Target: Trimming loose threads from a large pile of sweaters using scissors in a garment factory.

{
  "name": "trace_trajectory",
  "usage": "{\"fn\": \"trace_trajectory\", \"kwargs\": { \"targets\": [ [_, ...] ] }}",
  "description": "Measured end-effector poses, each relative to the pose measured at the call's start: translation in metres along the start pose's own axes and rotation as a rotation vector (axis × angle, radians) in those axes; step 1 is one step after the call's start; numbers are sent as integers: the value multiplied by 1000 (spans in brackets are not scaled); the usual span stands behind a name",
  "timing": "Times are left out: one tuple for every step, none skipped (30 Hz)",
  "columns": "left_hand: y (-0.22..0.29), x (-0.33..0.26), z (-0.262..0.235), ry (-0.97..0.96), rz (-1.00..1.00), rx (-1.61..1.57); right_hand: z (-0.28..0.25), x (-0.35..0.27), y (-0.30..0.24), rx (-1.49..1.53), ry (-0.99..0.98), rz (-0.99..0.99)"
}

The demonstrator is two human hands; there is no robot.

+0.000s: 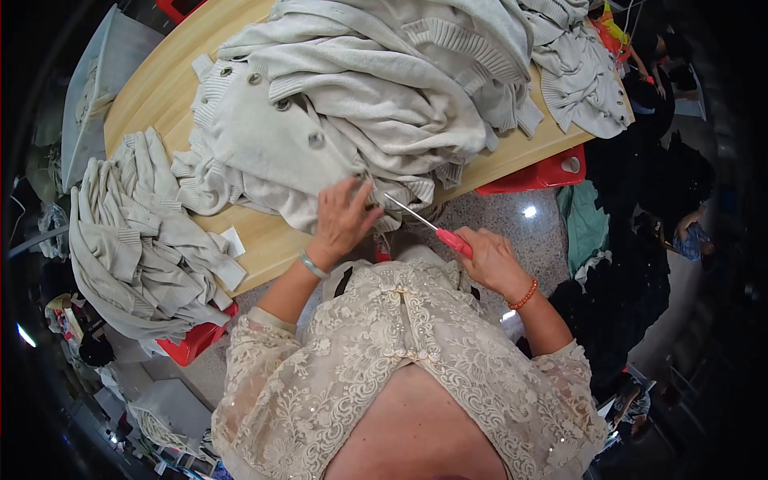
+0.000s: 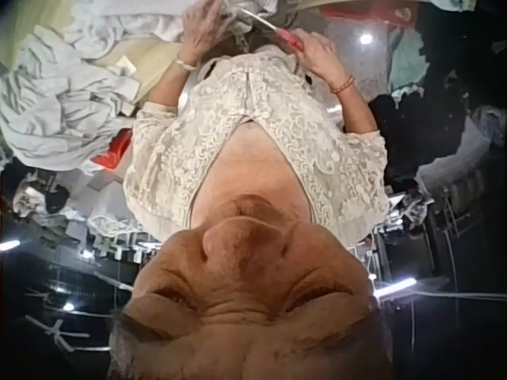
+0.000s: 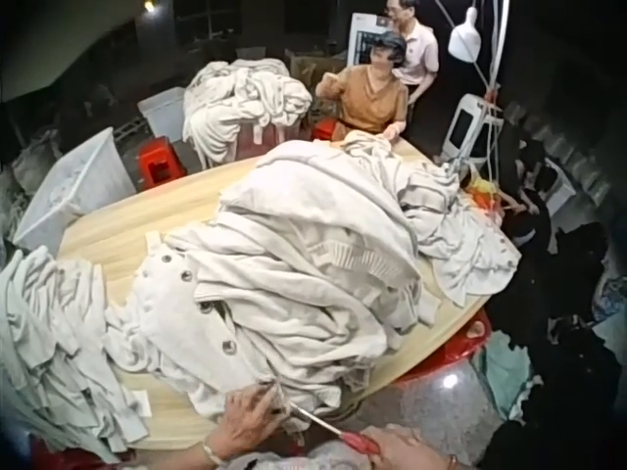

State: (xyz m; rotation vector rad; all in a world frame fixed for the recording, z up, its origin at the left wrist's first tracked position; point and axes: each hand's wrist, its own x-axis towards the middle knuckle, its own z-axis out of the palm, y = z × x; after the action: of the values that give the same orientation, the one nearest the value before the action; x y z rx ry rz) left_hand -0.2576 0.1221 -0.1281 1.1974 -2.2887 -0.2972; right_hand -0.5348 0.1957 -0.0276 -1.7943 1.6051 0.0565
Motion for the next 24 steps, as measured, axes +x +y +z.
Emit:
{"fn": "trace_trajectory", "kwargs": {
  "targets": [
    [4, -2, -1, -67, 16, 55, 1, -2, 3, 7, 19, -6],
    [4, -3, 3, -68, 16, 51, 2, -3, 6, 13, 39, -13],
    [2, -4, 8, -97, 13, 107, 3, -3, 5, 10, 37, -15],
    [-1, -4, 11, -126, 10, 165, 4, -3, 4, -3, 11, -22],
    [-5, -3, 15, -122, 6, 166, 5, -3, 3, -15, -16, -30],
    [-9, 1, 17, -107, 58, 131, 8, -2, 4, -20, -16, -35],
    [-11, 3, 18, -91, 109, 97, 12, -2, 5, -47, -63, -35],
    [-11, 2, 17, -86, 105, 102, 14, -1, 5, -74, -110, -36],
    [-12, 2, 15, -85, 110, 49, 11, 0, 3, -77, -108, -45],
    [-13, 2, 12, -85, 114, -4, 6, 0, -1, -17, -111, -53],
    [-13, 0, 8, -81, 109, 6, 3, 2, -4, 42, -117, -64],
    [-13, -1, 4, -93, 48, -68, 2, 3, -4, 40, -113, -70],
    [-14, -2, -1, -106, -16, -140, 1, 5, -2, 51, -76, -82],
    [-16, -5, -7, -105, -51, -188, 0, 6, -3, 62, -41, -95],
    [-15, -6, -14, -94, -159, -316, 1, 9, -3, 62, -42, -105],
    [-11, -5, -24, -83, -266, -450, 2, 13, -3, 59, -1, -130],
    [-9, -4, -37, 5, -322, -541, 3, 17, -4, 55, 36, -157],
    [-12, -5, -52, 86, -314, -459, 5, 22, -4, 55, 34, -161],
    [-21, -8, -66, 163, -303, -384, 8, 27, -3, 71, 78, -172],
    [-34, -18, -84, 256, -319, -307, 10, 32, -4, 88, 117, -191],
    [-53, -37, -100, 385, -426, -316, 10, 36, -4, 83, 112, -196],
    [-70, -55, -122, 520, -556, -307, 11, 42, -5, 112, 158, -217],
    [-95, -81, -146, 640, -751, -286, 13, 48, -7, 141, 202, -238],
    [-128, -118, -170, 807, -791, -82, 13, 53, -11, 139, 193, -259]
  ]
}}
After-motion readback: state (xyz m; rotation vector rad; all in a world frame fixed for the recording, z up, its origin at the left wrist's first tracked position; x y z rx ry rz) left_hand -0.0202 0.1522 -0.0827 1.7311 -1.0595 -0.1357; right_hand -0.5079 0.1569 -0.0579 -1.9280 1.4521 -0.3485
